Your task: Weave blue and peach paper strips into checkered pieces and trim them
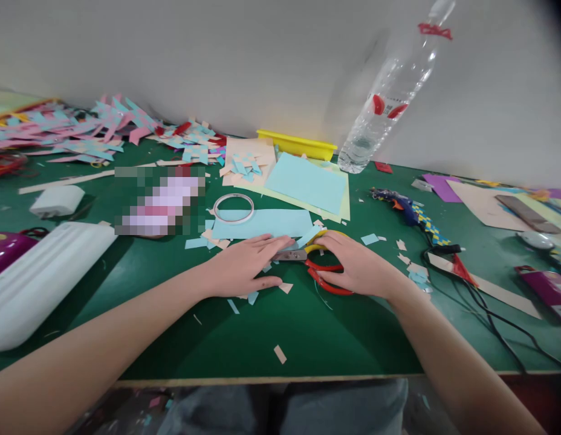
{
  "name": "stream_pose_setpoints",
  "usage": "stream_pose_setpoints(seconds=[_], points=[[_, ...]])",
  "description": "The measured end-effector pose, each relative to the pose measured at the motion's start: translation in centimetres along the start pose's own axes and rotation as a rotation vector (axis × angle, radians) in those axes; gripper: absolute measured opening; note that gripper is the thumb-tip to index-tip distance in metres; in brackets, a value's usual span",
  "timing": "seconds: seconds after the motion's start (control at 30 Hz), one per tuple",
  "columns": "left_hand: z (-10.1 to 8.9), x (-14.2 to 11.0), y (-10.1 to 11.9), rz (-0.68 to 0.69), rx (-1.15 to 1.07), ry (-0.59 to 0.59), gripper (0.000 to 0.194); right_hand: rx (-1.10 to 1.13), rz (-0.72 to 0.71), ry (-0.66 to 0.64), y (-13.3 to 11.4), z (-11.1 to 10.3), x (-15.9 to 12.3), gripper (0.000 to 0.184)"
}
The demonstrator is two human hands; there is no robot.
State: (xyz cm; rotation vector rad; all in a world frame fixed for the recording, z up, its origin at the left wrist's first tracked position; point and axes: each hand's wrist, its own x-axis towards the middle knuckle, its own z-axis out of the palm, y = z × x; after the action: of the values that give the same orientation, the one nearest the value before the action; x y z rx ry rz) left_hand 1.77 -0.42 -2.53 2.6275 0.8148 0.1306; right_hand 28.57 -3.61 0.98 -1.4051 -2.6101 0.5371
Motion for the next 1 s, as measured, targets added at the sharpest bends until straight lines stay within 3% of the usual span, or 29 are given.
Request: stream_pose_setpoints(seconds=[0.33,0.53,0.67,0.83,1.0], points=[[-0.1,-0.1,0.2,-0.004,0.008,0.000,0.079,-0.007,-0.031,-0.007,0.1,-0.1,-0.1,0.041],[-1.6,-0.6,0.4,-0.036,-0.108,0.098,0.062,0.015,0.004,0.001,0.4,-0.1,-0.3,0.042],[-1.8,-1.0,-0.3,-0.079,-0.006,0.225,0.054,0.027,0.029,-0.011,0.7,-0.4,-0.6,0.042],[-2.3,-1.6,-1.5,-0.147,0.079,0.230,0.048,0.019,0.035,-0.026,1.0,-0.6,-0.7,0.038],[-3.4,-2.2,-1.6,-0.239,0.014,0.181,0.047,-0.021,0.056,-0.031,1.1,-0.7,-0.7,0.033]])
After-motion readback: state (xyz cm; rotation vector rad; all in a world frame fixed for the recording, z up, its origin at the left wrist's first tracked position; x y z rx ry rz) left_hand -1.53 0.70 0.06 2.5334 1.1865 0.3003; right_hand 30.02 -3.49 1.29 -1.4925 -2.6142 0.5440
